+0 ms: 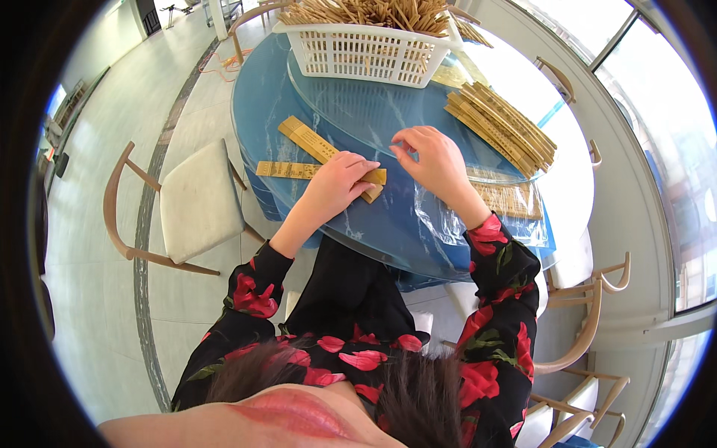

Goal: The person sits at a table and repeatedly picks up thin bamboo strips and a wider bamboo ruler. They align the strips with the ruler and appear to be assembling or bundling them together. The person handles the strips one at a time, placing them into a white basket after each assembly.

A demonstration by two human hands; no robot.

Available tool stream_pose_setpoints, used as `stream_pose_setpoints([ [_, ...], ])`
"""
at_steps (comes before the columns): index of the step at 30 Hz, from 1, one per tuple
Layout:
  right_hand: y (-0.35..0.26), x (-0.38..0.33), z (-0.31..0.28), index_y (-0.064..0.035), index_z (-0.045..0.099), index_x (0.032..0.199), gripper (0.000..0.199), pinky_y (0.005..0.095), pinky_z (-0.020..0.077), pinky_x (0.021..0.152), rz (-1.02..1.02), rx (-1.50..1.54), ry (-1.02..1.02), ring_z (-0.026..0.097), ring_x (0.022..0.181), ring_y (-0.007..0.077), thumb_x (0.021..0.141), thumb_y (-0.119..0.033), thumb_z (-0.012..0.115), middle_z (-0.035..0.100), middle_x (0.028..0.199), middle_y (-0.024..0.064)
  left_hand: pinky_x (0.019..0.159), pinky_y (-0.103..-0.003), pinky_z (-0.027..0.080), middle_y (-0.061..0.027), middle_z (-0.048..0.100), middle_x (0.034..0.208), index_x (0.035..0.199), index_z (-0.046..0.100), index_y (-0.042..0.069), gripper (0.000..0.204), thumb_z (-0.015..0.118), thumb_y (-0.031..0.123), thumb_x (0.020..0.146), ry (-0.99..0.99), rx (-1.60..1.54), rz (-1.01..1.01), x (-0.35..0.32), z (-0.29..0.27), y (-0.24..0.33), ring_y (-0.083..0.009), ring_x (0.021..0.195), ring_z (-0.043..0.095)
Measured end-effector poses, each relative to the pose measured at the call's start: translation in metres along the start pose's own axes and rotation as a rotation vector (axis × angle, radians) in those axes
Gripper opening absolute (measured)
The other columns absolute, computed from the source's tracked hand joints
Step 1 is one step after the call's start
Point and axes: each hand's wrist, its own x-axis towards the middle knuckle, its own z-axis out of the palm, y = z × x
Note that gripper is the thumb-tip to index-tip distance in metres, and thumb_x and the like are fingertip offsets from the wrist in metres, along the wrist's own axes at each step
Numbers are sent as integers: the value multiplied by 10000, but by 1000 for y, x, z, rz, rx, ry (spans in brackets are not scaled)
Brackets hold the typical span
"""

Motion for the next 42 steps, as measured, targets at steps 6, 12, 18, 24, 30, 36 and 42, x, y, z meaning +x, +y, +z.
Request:
stream_pose_setpoints([
  [6, 92, 123, -25, -86, 757, 1074, 228, 419, 523, 874, -11, -200, 407, 667, 970, 284, 940, -255, 683, 731, 969, 70, 933, -400, 519, -91, 659, 1050, 1165, 690, 44, 359, 789, 119, 828, -5, -39, 56, 4, 5, 0, -307, 1027, 626],
  [12, 151, 246, -11, -86, 756, 1097, 335, 474, 541, 918, 214, -441, 332, 697, 1048, 360, 882, -339, 708, 753, 1077, 144, 921, -399, 523, -84, 661, 1046, 1162, 690, 38, 346, 788, 108, 837, -18, -48, 38, 0, 5, -3, -301, 1024, 626],
  [18, 167, 285, 10, -86, 785, 992, 246, 483, 569, 859, 264, -539, 252, 720, 984, 384, 872, -280, 694, 762, 1010, 174, 914, -393, 524, -81, 656, 1035, 1166, 690, 38, 345, 786, 108, 841, -11, -56, 45, -1, 2, -3, -296, 1024, 625],
  [24, 218, 292, 13, -31, 774, 887, 207, 456, 563, 746, 122, -880, 304, 718, 829, 372, 888, -165, 618, 733, 848, 205, 918, -390, 522, -83, 656, 1036, 1169, 689, 34, 341, 781, 109, 850, -44, -71, 53, 4, 4, 1, -294, 1030, 620],
  [30, 129, 228, -63, -6, 733, 889, 241, 547, 519, 821, 50, -532, 624, 662, 884, 457, 918, -201, 595, 705, 888, 246, 928, -395, 518, -81, 658, 1044, 1177, 687, 35, 343, 774, 101, 851, -30, -54, 50, 1, 2, -3, -297, 1035, 617],
  [36, 33, 45, -124, -43, 801, 1074, 181, 249, 564, 750, 104, 40, 910, 710, 828, 107, 985, -176, 716, 771, 907, 55, 906, -396, 520, -69, 654, 1023, 1136, 692, 55, 324, 777, 93, 825, 5, -5, 73, 4, 0, 2, -292, 1008, 616],
  [42, 83, -45, -50, 45, 734, 1166, 246, 226, 527, 763, 406, 831, 531, 635, 812, 101, 1006, -138, 697, 725, 924, 61, 960, -383, 522, -46, 699, 1231, 1162, 716, 96, 335, 802, 160, 845, 91, -42, 90, 13, -2, -1, -283, 1082, 636],
])
